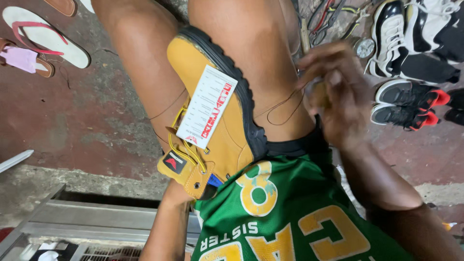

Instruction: The person stitches the sole of a yellow boot using a needle and thread while holding it on their lap, pulling the thread through the sole repeatedly.

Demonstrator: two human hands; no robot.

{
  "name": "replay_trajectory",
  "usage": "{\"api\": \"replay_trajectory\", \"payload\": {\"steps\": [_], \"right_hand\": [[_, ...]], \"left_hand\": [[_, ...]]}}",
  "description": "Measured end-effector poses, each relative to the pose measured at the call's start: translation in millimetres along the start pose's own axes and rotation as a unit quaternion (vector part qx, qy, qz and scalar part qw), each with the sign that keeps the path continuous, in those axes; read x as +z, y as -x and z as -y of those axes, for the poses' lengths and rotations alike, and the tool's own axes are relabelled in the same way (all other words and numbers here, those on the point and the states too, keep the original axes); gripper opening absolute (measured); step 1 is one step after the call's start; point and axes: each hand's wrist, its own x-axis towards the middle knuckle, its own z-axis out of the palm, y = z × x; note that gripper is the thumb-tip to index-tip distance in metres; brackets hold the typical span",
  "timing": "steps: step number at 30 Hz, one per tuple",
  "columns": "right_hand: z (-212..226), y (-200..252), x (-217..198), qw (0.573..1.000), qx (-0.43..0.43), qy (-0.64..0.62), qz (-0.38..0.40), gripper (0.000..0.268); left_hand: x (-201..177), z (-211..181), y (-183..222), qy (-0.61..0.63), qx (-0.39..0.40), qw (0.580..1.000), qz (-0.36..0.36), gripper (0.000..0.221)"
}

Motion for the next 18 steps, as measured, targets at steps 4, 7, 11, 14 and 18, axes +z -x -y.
{"api": "replay_trajectory", "payload": {"steps": [4,7,11,14,18], "right_hand": [[13,2,-20,0.926,-0.192,0.311,0.088,0.009],[19,24,-4,0.922,-0.011,0.346,0.174,0.026],[16,30,13,0.924,-0.114,0.303,0.205,0.032],[12,28,17,0.928,-0.128,0.285,0.204,0.035],[9,31,17,0.928,-0.115,0.291,0.203,0.037]], "left_hand": [[3,-14,-8,0.074,-0.017,0.997,-0.020,0.075],[2,-18,-9,0.094,-0.020,0.995,-0.032,0.075],[2,-14,-6,0.107,-0.024,0.993,-0.048,0.075],[0,-13,-4,0.112,-0.026,0.991,-0.062,0.075],[-3,-11,-4,0.119,-0.033,0.990,-0.071,0.075]]}}
